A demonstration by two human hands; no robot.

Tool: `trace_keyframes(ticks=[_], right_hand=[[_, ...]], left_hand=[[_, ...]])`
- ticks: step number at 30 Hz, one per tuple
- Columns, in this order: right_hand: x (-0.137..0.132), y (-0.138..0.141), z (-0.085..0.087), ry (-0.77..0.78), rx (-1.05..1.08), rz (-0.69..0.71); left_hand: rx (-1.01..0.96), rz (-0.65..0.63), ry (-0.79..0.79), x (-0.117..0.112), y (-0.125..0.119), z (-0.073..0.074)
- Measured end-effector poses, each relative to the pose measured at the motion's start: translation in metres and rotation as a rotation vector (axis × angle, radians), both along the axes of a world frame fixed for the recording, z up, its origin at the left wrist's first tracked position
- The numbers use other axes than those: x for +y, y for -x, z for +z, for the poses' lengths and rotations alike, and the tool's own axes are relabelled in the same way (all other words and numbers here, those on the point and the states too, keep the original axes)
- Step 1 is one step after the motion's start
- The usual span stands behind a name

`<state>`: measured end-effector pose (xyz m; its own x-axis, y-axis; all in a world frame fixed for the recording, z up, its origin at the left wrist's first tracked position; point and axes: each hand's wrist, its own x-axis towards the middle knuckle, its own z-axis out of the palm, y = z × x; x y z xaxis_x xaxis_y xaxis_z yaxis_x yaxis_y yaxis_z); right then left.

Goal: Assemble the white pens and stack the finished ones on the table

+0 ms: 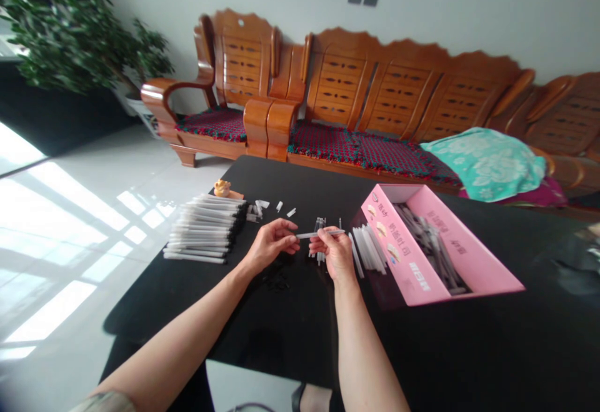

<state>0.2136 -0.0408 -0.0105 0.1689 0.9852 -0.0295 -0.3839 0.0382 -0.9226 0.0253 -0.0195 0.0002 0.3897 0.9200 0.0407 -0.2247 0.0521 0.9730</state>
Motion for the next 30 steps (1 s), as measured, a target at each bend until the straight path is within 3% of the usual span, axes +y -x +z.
trace_keyframes(ticks=[8, 16, 20, 24, 30], right_hand=[[0.001, -0.001, -0.002, -0.005, 0.004, 0.004], [0.000, 0.000, -0.001, -0.005, -0.003, 0.002], [0.000, 0.000, -0.001, 0.001, -0.001, -0.012], [0.000, 0.001, -0.001, -0.002, -0.007, -0.007], [0.000, 0.002, 0.001, 0.000, -0.009, -0.008]], left_hand=[[0.174, -0.051, 0.089, 0.004, 0.001, -0.006], [0.071, 0.020, 0.046, 0.005, 0.001, -0.006], [0.151, 0.034, 0.024, 0.006, 0.002, -0.008], [0.210, -0.032, 0.031, 0.006, 0.002, -0.011], [0.094, 0.028, -0.008, 0.007, 0.001, -0.010]])
